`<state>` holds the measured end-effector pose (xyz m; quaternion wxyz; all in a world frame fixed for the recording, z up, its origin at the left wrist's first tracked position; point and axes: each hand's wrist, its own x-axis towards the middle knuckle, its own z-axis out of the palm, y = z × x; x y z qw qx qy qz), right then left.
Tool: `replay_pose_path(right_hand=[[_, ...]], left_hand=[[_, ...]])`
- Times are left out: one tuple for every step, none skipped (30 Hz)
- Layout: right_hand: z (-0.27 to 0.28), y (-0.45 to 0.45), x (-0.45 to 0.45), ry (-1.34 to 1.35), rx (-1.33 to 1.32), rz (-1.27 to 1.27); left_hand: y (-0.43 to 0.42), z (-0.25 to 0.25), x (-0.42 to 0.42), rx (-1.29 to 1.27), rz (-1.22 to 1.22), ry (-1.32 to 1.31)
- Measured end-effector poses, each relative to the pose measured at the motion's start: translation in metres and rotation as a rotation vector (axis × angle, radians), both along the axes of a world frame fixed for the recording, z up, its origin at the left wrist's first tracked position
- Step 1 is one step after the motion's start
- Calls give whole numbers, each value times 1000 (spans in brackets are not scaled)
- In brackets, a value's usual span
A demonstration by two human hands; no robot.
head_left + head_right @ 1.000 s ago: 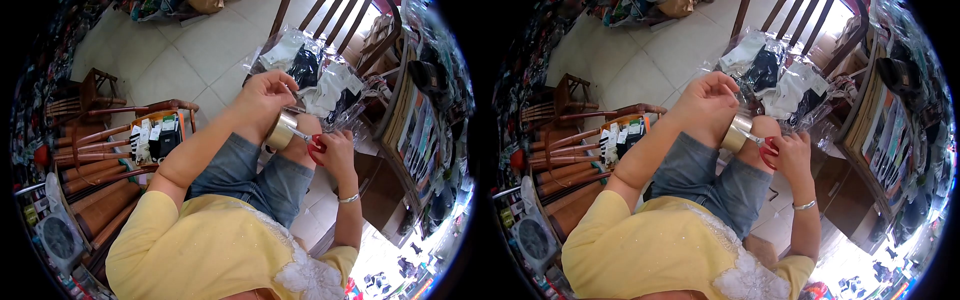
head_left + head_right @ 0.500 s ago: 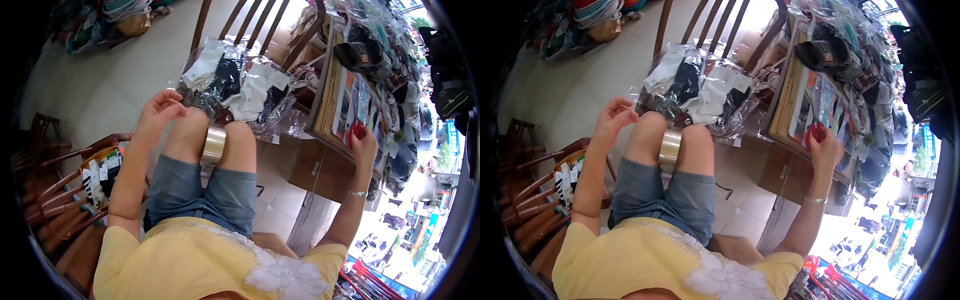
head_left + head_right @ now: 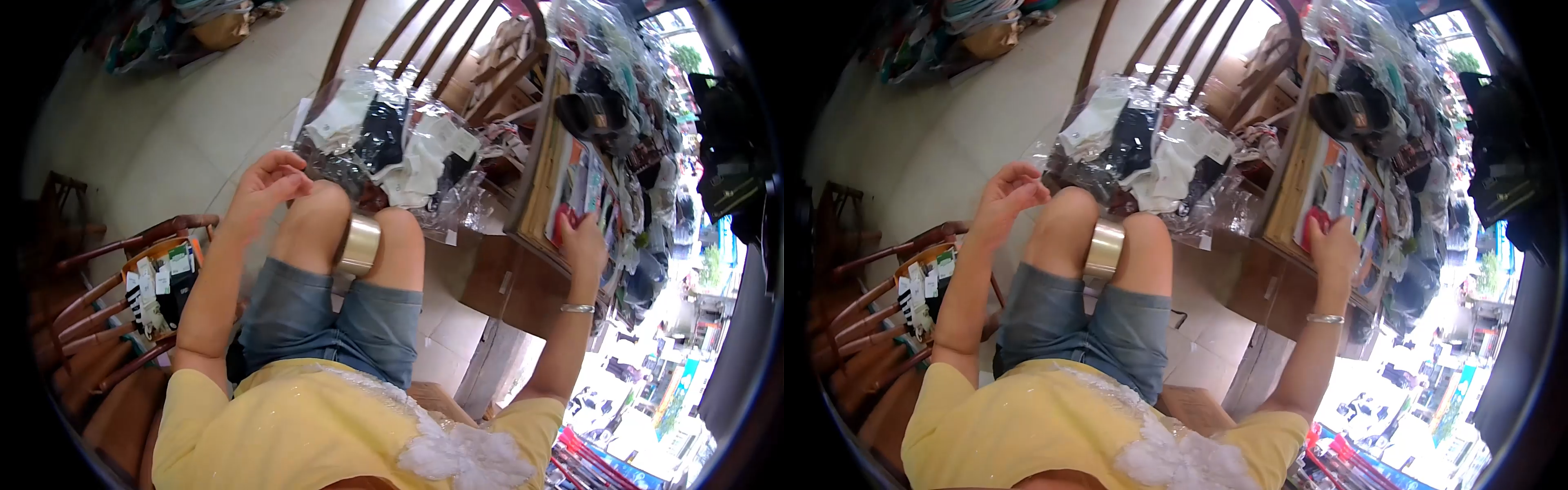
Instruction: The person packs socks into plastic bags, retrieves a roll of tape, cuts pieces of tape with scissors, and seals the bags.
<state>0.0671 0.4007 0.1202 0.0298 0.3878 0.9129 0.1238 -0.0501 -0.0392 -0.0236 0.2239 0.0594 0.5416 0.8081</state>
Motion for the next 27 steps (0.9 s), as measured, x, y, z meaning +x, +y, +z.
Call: replay_pose_path(right_hand=[[-2,6,0,19,-37,29],[-7,13,-1,0,5,41],[-9,16,0,-12,14,54],[-10,18,1,-51,17,44],[-11,20,4,-93,17,61],[-9,19,3,-95,8,83],[-7,18,3,-84,-92,21],[-3,14,4,-73,-194,-47],[1,5,7,-73,-207,-39],[6,-6,9,-64,-76,87],[10,-20,9,-53,58,212],[14,-38,5,-52,48,218],[17,-63,1,142,-150,279],[15,-86,-3,338,-349,333],[3,-107,-7,442,-645,417],[-11,-125,-14,552,-942,499],[-23,-139,-24,548,-993,636],[-34,-151,-34,542,-1038,774],[-40,-161,-46,562,-1043,841],[-45,-171,-54,581,-1048,910],[-51,-178,-57,592,-1053,916],[-57,-186,-61,642,-1323,705],[-60,-194,-65,680,-1579,474],[-55,-203,-66,641,-1624,427],[-63,-198,-66,527,-1696,389],[-79,-191,-66,411,-1761,349],[-88,-191,-66,346,-1856,202]], left_hand=[[-2,-1,-1,19,-16,17],[-5,-3,-1,2,10,14],[-8,-5,-2,18,2,21],[-10,-5,-2,37,-7,29],[-11,-3,-2,25,16,27],[-12,-1,-1,35,16,11],[-13,1,-1,45,14,-5],[-13,1,-1,32,25,-6],[-14,-1,-1,50,13,-6],[-14,-1,-2,68,1,-4],[-14,1,-2,85,-15,-4],[-12,4,-2,75,-9,-3],[-8,9,-2,89,-43,-10],[-3,13,-1,101,-79,-17],[4,13,1,89,-79,-17],[12,13,2,116,-121,-50],[19,15,1,144,-163,-77],[25,18,0,133,-164,-66],[32,22,1,115,-189,-33],[37,25,2,97,-212,-2],[41,26,3,59,-198,40],[46,29,6,50,-195,48],[51,32,8,-61,-113,141],[53,34,9,-170,-31,231],[51,33,6,-333,18,408],[49,33,2,-332,14,414],[47,31,-2,-439,93,801]])
